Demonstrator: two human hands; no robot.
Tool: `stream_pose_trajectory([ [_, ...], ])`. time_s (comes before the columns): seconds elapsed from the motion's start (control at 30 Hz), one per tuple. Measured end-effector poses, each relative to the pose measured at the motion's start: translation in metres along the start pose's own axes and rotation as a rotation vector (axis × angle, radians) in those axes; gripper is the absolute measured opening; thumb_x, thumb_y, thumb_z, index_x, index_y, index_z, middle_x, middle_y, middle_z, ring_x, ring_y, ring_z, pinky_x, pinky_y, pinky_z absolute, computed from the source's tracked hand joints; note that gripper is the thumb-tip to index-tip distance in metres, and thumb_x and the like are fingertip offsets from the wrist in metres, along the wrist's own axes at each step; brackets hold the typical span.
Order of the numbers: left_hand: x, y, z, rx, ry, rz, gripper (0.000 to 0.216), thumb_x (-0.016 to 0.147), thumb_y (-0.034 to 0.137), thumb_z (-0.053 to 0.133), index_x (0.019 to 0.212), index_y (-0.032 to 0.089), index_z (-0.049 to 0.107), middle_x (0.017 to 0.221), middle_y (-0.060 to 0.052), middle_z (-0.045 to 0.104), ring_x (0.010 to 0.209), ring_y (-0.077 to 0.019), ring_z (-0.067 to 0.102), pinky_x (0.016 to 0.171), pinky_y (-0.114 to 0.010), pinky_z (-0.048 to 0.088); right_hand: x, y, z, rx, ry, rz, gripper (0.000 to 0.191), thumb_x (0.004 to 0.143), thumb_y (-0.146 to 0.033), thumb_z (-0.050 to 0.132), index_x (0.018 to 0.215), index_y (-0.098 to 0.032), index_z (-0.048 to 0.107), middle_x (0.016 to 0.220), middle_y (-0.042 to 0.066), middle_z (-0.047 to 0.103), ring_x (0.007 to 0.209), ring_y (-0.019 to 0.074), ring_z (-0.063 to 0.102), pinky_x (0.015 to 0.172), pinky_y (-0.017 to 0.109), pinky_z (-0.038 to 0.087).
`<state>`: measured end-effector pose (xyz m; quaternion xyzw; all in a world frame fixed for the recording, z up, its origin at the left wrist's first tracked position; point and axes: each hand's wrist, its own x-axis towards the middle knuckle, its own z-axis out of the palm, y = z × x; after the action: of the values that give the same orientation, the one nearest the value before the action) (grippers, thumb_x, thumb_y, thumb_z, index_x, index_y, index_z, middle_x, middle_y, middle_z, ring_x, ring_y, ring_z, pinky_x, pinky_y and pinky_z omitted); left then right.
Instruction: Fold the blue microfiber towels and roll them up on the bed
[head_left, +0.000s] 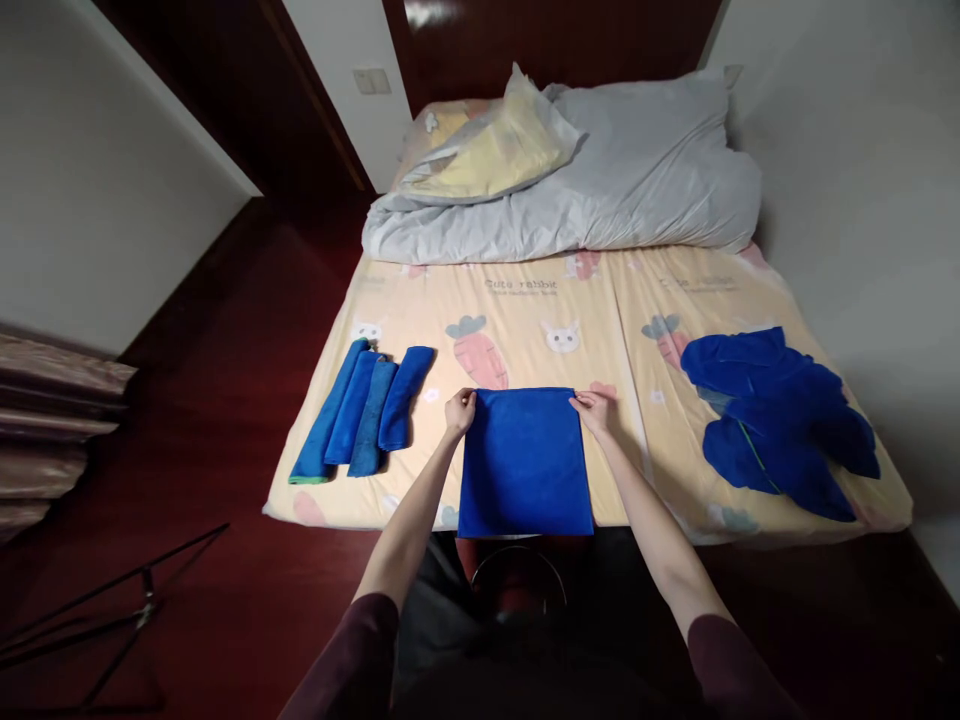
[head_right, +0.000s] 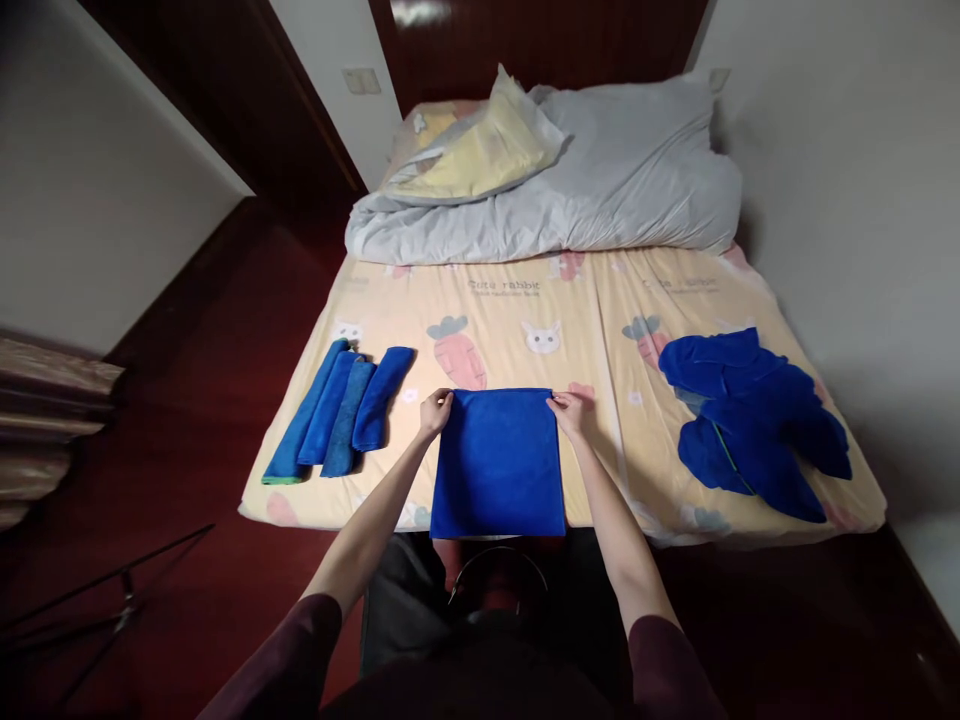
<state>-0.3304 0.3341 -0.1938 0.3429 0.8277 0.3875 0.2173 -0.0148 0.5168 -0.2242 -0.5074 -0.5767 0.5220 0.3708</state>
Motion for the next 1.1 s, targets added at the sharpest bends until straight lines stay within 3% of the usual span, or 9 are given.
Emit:
stream_pose_trajectory([
  [0.17, 0.005, -0.002, 0.001, 0.034, 0.03, 0.014, 0.03, 0.096, 0.035, 0.057, 0.107, 0.017, 0.077, 0.103, -0.012, 0.078, 0.094, -0.0268, 0.071, 0.089, -0.035, 0.052, 0.013, 0.005, -0.001, -0.214, -0.041, -0.068, 0.031, 0.072, -0.051, 0.083, 0.078, -0.022, 0.073, 0.085, 0.009, 0.079, 0.083, 0.0277, 0.075, 0.085, 0.042, 0.062],
  [0.33, 0.006, -0.002, 0.003, 0.094, 0.063, 0.032, 0.031, 0.097, 0.037, 0.054, 0.106, 0.017, 0.076, 0.101, -0.014, 0.076, 0.091, -0.0271, 0.069, 0.087, -0.036, 0.051, 0.02, 0.004, -0.002, -0.301, 0.021, -0.104, 0.027, 0.082, -0.047, 0.073, 0.08, -0.02, 0.072, 0.082, 0.009, 0.077, 0.078, 0.0249, 0.072, 0.079, 0.037, 0.061],
  [0.57, 0.009, 0.006, 0.006, 0.128, 0.127, 0.033, 0.024, 0.098, 0.033, 0.055, 0.098, 0.018, 0.074, 0.099, -0.014, 0.07, 0.095, -0.0279, 0.068, 0.091, -0.037, 0.051, 0.024, 0.002, 0.005, -0.395, 0.08, -0.103, 0.016, 0.086, -0.034, 0.066, 0.082, -0.02, 0.073, 0.083, 0.009, 0.077, 0.081, 0.0246, 0.072, 0.083, 0.035, 0.059],
  [0.77, 0.017, 0.018, -0.007, 0.285, -0.085, 0.054, 0.02, 0.091, 0.023, 0.063, 0.106, 0.018, 0.075, 0.115, -0.013, 0.068, 0.1, -0.0242, 0.068, 0.094, -0.035, 0.052, 0.027, -0.022, 0.01, -0.64, -0.059, -0.022, 0.015, 0.084, -0.026, 0.072, 0.097, -0.018, 0.076, 0.096, 0.007, 0.079, 0.092, 0.022, 0.074, 0.09, 0.032, 0.057],
  [0.87, 0.031, 0.024, -0.02, 0.379, -0.262, 0.172, 0.021, 0.085, 0.02, 0.066, 0.104, 0.019, 0.076, 0.101, -0.008, 0.072, 0.103, -0.0226, 0.066, 0.097, -0.032, 0.052, 0.03, -0.04, 0.009, -0.791, -0.163, 0.052, 0.014, 0.083, -0.028, 0.078, 0.093, -0.019, 0.076, 0.093, 0.007, 0.079, 0.088, 0.0213, 0.074, 0.084, 0.029, 0.056],
  [1.0, 0.05, 0.027, -0.033, 0.465, -0.458, 0.215, 0.015, 0.079, 0.022, 0.073, 0.094, 0.019, 0.074, 0.089, -0.004, 0.074, 0.092, -0.0222, 0.068, 0.085, -0.029, 0.053, 0.035, -0.051, 0.004, -0.78, -0.296, 0.048, 0.012, 0.078, -0.027, 0.084, 0.083, -0.021, 0.075, 0.084, 0.003, 0.078, 0.078, 0.017, 0.072, 0.072, 0.024, 0.053],
  [1.1, 0.06, 0.027, -0.038, 0.447, -0.434, 0.174, 0.017, 0.081, 0.02, 0.075, 0.096, 0.018, 0.07, 0.092, -0.006, 0.076, 0.088, -0.0225, 0.07, 0.08, -0.029, 0.052, 0.041, -0.052, 0.003, -0.686, -0.301, 0.016, 0.014, 0.08, -0.027, 0.082, 0.089, -0.02, 0.074, 0.082, 0.001, 0.076, 0.074, 0.0153, 0.07, 0.069, 0.024, 0.053],
])
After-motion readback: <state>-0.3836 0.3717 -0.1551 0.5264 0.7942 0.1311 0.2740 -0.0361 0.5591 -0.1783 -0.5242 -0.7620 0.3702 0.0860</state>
